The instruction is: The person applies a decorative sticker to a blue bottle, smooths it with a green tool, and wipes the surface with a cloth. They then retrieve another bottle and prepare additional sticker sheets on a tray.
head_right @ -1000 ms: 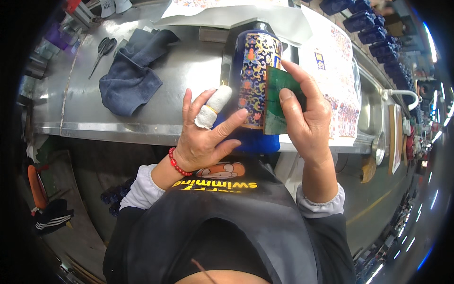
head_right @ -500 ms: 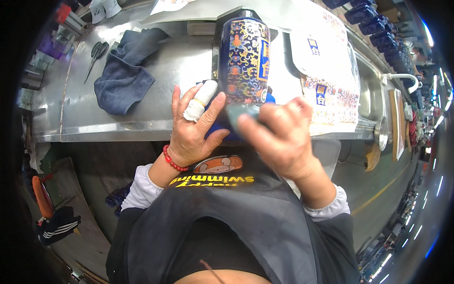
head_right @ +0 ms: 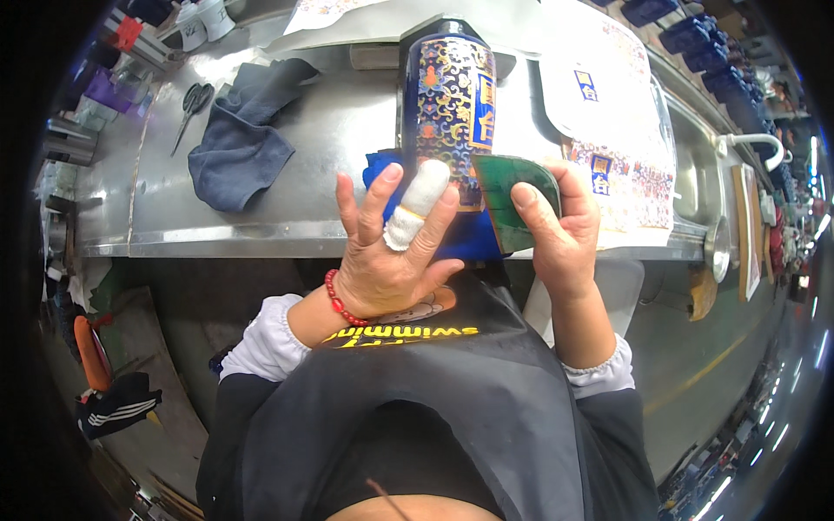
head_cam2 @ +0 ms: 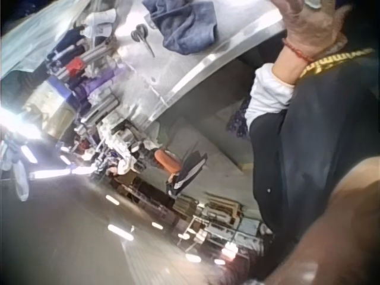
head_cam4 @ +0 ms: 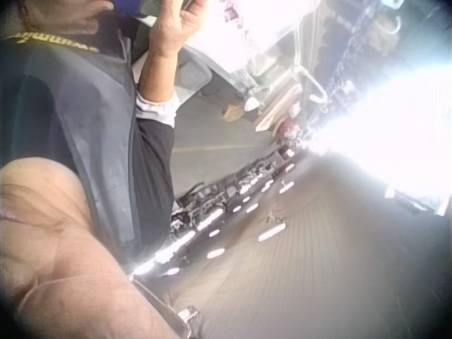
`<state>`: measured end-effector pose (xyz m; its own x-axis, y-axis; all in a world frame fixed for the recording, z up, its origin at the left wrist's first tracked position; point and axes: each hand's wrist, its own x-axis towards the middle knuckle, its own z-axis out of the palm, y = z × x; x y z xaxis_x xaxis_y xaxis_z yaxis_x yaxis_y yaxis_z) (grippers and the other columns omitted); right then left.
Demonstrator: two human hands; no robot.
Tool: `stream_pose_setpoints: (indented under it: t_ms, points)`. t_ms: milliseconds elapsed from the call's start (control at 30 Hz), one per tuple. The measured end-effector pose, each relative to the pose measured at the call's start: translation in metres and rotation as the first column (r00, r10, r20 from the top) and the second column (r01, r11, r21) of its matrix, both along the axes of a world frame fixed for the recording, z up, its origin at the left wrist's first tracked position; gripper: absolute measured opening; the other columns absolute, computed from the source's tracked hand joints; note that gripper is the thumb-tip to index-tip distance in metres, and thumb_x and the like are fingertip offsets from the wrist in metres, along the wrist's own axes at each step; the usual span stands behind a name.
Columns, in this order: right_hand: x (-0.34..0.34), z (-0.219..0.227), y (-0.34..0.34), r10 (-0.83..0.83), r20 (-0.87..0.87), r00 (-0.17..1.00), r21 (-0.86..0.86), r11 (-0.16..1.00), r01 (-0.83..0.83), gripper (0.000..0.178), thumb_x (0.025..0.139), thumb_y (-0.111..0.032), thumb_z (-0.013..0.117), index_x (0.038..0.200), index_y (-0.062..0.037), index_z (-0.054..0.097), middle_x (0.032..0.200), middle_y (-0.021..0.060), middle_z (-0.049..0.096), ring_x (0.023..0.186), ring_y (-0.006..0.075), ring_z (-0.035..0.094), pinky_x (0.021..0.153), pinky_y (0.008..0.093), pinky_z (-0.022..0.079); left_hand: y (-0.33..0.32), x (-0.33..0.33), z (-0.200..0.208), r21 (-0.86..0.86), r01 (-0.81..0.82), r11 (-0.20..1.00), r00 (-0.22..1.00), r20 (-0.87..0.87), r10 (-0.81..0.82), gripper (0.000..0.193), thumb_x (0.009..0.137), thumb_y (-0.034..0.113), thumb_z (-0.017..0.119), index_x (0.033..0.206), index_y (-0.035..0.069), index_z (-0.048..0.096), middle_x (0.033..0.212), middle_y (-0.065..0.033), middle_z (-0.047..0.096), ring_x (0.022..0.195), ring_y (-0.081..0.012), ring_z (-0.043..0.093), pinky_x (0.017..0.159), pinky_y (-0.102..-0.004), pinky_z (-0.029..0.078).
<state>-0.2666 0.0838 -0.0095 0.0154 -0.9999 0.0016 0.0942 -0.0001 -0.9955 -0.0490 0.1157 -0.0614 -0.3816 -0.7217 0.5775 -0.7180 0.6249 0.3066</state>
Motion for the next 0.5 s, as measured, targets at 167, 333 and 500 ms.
stream_pose_setpoints:
  t_ms: [167, 333, 500]
  points:
    - [0.002, -0.027, -0.007, 0.025, -0.002, 1.0, -0.013, 1.0, -0.025, 0.024, 0.098, -0.009, 0.068, 0.119, 0.0, 0.063, 0.106, 0.0029, 0.069, 0.093, 0.0071, 0.062, 0.084, 0.0224, 0.051, 0.009, -0.002, -0.015, 0.003, -0.053, 0.999, 0.995, -0.086, 0.053, 0.075, 0.088, 0.047, 0.07, 0.145, 0.002, 0.053, 0.149, -0.0224, 0.049, 0.145, -0.041, 0.034, 0.119, -0.0687, 0.003]
    - [-0.006, -0.02, -0.018, 0.091, -0.011, 0.996, -0.026, 0.996, -0.091, 0.02, 0.097, -0.006, 0.068, 0.116, -0.0001, 0.064, 0.103, 0.0041, 0.068, 0.093, 0.0092, 0.062, 0.083, 0.0237, 0.051, 0.01, 0.005, -0.015, 0.034, -0.054, 0.998, 0.992, -0.115, 0.058, 0.069, 0.09, 0.043, 0.068, 0.143, 0.001, 0.054, 0.145, -0.0216, 0.053, 0.142, -0.0414, 0.039, 0.118, -0.0689, 0.007]
    - [-0.017, -0.007, -0.021, -0.117, -0.682, 0.722, -0.61, 0.636, -0.472, 0.039, 0.065, 0.003, 0.078, 0.102, -0.0078, 0.073, 0.092, 0.0071, 0.06, 0.077, 0.0244, 0.055, 0.073, 0.035, 0.045, -0.01, 0.006, 0.0, 0.101, -0.121, 0.987, 0.977, -0.164, 0.137, 0.078, 0.083, 0.037, 0.076, 0.146, 0.0, 0.047, 0.143, -0.0164, 0.052, 0.136, -0.0395, 0.041, 0.114, -0.0737, 0.01]
